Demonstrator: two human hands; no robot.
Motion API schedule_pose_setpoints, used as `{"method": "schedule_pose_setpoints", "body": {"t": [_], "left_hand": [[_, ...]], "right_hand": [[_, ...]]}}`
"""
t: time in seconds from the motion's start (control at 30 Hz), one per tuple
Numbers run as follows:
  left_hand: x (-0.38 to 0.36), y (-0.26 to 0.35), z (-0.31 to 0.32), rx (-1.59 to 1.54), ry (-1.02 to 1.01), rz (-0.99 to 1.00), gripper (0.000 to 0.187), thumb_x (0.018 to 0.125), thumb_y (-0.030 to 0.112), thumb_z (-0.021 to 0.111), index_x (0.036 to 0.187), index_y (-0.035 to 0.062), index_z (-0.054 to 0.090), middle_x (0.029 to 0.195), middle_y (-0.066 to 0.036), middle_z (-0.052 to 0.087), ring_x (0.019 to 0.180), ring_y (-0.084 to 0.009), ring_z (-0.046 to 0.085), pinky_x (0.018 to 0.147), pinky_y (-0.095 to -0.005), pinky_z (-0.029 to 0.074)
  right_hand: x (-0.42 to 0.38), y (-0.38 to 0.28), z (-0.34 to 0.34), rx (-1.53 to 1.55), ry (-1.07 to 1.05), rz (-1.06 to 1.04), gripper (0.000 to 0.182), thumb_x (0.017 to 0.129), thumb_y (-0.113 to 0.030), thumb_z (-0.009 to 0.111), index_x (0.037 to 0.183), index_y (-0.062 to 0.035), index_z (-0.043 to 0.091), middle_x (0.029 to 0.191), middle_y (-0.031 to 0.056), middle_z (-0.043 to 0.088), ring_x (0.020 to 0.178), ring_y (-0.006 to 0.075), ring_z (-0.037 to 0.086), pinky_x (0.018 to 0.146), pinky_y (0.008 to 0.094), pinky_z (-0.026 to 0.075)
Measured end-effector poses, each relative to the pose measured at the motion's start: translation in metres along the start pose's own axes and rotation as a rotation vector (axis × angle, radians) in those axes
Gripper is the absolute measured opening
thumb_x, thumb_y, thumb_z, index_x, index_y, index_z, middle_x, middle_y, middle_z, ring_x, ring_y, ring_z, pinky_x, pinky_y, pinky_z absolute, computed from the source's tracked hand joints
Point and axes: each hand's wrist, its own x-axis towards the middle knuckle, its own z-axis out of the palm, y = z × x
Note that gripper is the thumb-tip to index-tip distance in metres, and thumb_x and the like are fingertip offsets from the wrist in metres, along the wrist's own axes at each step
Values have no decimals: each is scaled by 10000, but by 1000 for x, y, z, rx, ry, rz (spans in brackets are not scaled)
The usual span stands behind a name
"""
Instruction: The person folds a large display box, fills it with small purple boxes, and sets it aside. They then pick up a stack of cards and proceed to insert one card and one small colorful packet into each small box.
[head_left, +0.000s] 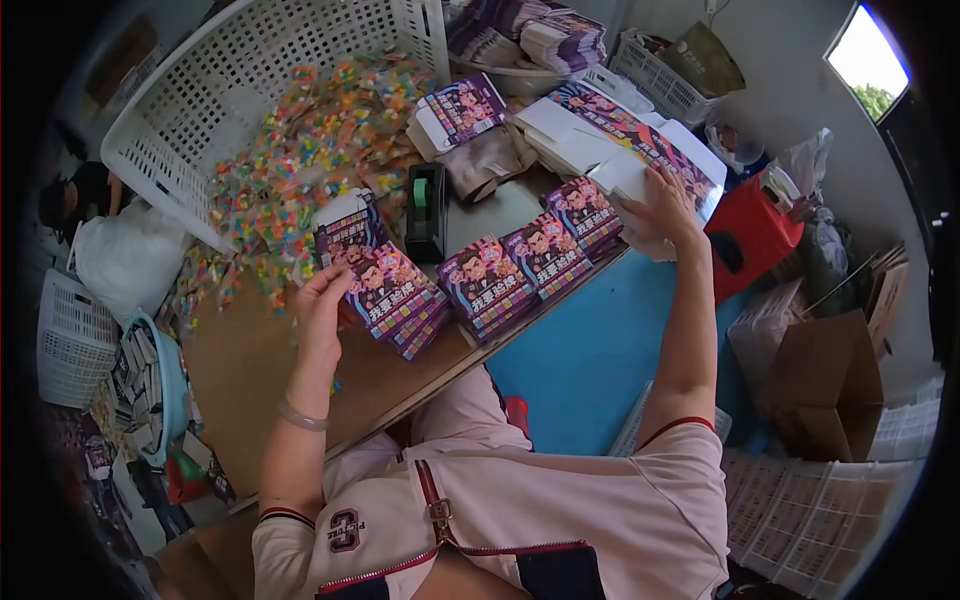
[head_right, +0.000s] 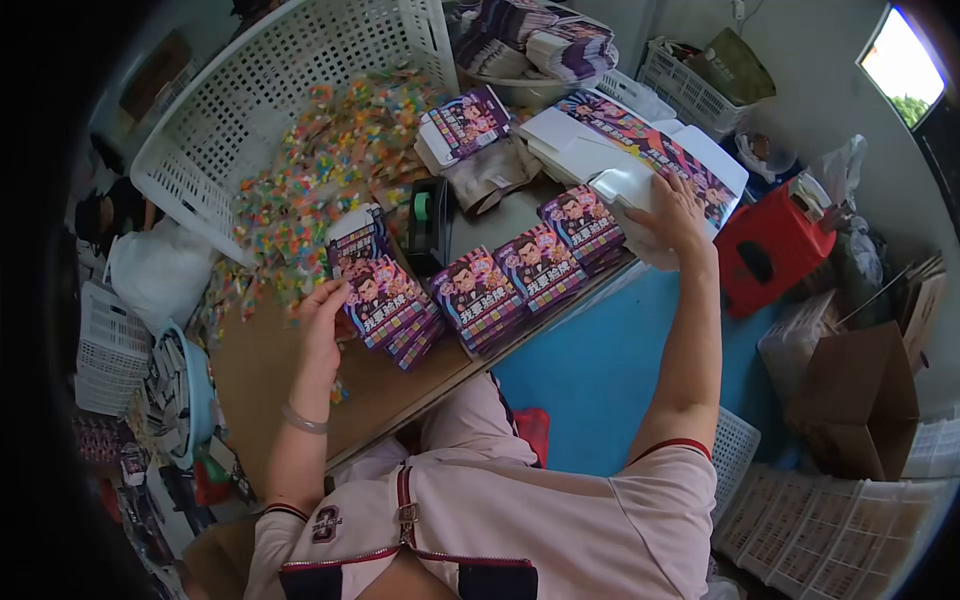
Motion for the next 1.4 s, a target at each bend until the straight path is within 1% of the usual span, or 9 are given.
{"method": "schedule_pose_setpoints", "body": {"t": [0.07, 0.3, 0.47, 0.87, 1.1, 1.2, 1.3, 1.37, 1.4], "left_hand": [[-3, 3, -17, -20, 18, 33, 214, 899, 164, 666, 1080, 50, 670, 824, 0, 685, 530, -63, 608, 427, -194, 456], [-22, 7, 27, 35, -14, 151, 260, 916, 168, 649, 1125, 16, 628, 914, -21, 664, 657, -37, 616, 489, -194, 478], [-25, -6, 13, 300, 11, 261, 293, 921, 163, 644, 1165, 9, 595, 874, -1, 625, 682, -41, 579, 530, -191, 456], [-42, -7, 1, 297, 67, 263, 263, 921, 156, 628, 1149, 27, 605, 945, -31, 646, 604, -53, 564, 499, -190, 453], [-55, -5, -6, 331, 65, 283, 221, 936, 165, 593, 1112, 34, 621, 804, -3, 629, 612, -55, 583, 506, -192, 447], [-53, -14, -13, 350, 85, 265, 206, 934, 153, 591, 1100, 36, 629, 758, 6, 622, 603, -56, 587, 504, -189, 447], [-54, -15, -13, 353, 95, 241, 200, 931, 147, 594, 1094, 39, 634, 752, 8, 620, 599, -53, 587, 497, -186, 443], [-54, -17, -14, 352, 97, 224, 200, 929, 150, 597, 1094, 43, 634, 745, 8, 621, 598, -49, 586, 492, -183, 439], [-53, -18, -15, 352, 97, 224, 200, 929, 150, 597, 1094, 43, 634, 745, 8, 621, 598, -49, 586, 492, -183, 439]], "right_hand": [[-8, -22, -4, 67, -37, -77, 828, 737, -496, 747, 1381, -49, 479, 1459, 180, 418, 1358, 337, 387, 1115, 450, 333], [2, 12, -12, 11, -39, -138, 775, 757, -481, 739, 1342, -31, 504, 1444, 201, 428, 1316, 361, 439, 1077, 440, 386], [-10, 5, 15, -176, -20, -186, 386, 858, -196, 625, 1153, 46, 564, 1173, 249, 577, 1061, 368, 607, 906, 433, 494], [-18, -18, -19, -184, 11, -222, 125, 804, 5, 557, 915, 39, 603, 860, 231, 673, 852, 367, 678, 779, 448, 528], [-19, -22, -8, -201, 77, -166, 133, 820, -67, 619, 917, 24, 615, 897, 185, 694, 851, 357, 687, 758, 424, 542], [-25, -33, -20, -212, -48, -110, 176, 830, -129, 653, 944, 1, 621, 1022, 180, 672, 965, 337, 665, 800, 421, 534], [-24, -41, -16, -53, 138, -135, 208, 850, -203, 662, 947, -23, 622, 1131, 177, 618, 1067, 323, 612, 870, 428, 506], [-11, -33, 5, -80, 586, -390, 263, 871, -270, 653, 944, -20, 618, 1156, 182, 582, 1098, 327, 570, 896, 439, 477], [-9, -33, 2, -80, 586, -390, 263, 871, -270, 653, 944, -20, 618, 1156, 182, 582, 1098, 327, 570, 896, 439, 477]]}}
